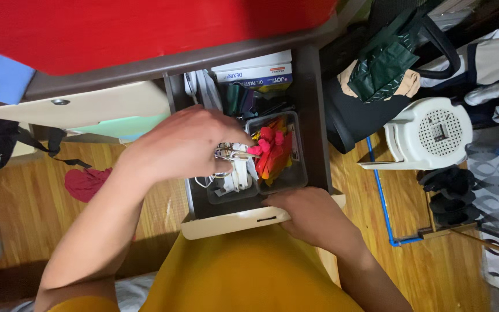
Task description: The person folds a blue towel and places it into a black backpack. They then open drawers to retrieve wet wipes, small bottles, and packets, placing them into the backpack. Finally, they add a portable charger and cable before zipping the bag closed.
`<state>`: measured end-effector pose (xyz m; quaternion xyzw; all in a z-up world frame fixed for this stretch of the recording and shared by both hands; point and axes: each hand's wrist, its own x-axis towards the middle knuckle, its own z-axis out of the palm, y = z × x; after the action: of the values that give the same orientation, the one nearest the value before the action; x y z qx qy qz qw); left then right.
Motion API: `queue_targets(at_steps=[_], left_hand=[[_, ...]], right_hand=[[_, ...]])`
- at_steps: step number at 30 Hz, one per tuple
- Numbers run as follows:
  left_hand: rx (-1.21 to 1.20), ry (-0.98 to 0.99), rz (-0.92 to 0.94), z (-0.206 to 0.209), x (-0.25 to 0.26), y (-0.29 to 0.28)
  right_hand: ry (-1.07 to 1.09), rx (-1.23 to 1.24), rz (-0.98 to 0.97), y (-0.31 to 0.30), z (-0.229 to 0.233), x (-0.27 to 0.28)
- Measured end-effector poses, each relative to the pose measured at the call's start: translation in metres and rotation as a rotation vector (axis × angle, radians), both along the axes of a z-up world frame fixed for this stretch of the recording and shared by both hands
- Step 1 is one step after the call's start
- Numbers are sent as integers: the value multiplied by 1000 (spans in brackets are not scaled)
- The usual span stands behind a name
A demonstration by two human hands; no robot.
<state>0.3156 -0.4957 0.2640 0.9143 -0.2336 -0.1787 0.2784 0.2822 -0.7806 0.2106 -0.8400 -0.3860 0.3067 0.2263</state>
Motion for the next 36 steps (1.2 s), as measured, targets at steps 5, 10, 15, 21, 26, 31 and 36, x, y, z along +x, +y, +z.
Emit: queue_targets(at_steps=[5, 10, 15, 21, 26, 31, 36], left_hand=[[-125, -146, -120, 1, 1, -28], [384, -97, -371, -57, -28, -73], [555, -382, -464, -89, -33, -59], [638, -390, -558, -96, -34, -56], [218, -434, -480, -66, -18, -49], [-296, -185, -47, -21, 2, -14], [-750, 8, 421, -26, 14, -10]], right_hand=[[-27, 36, -25, 3, 8, 1], [48, -53, 13, 3, 12, 3], [92, 6, -18, -1, 25, 8], [166, 115, -123, -11, 50, 16], [189, 331, -291, -25, 54, 19], [366, 814, -533, -25, 24, 32], [680, 1164, -592, 1, -18, 44]])
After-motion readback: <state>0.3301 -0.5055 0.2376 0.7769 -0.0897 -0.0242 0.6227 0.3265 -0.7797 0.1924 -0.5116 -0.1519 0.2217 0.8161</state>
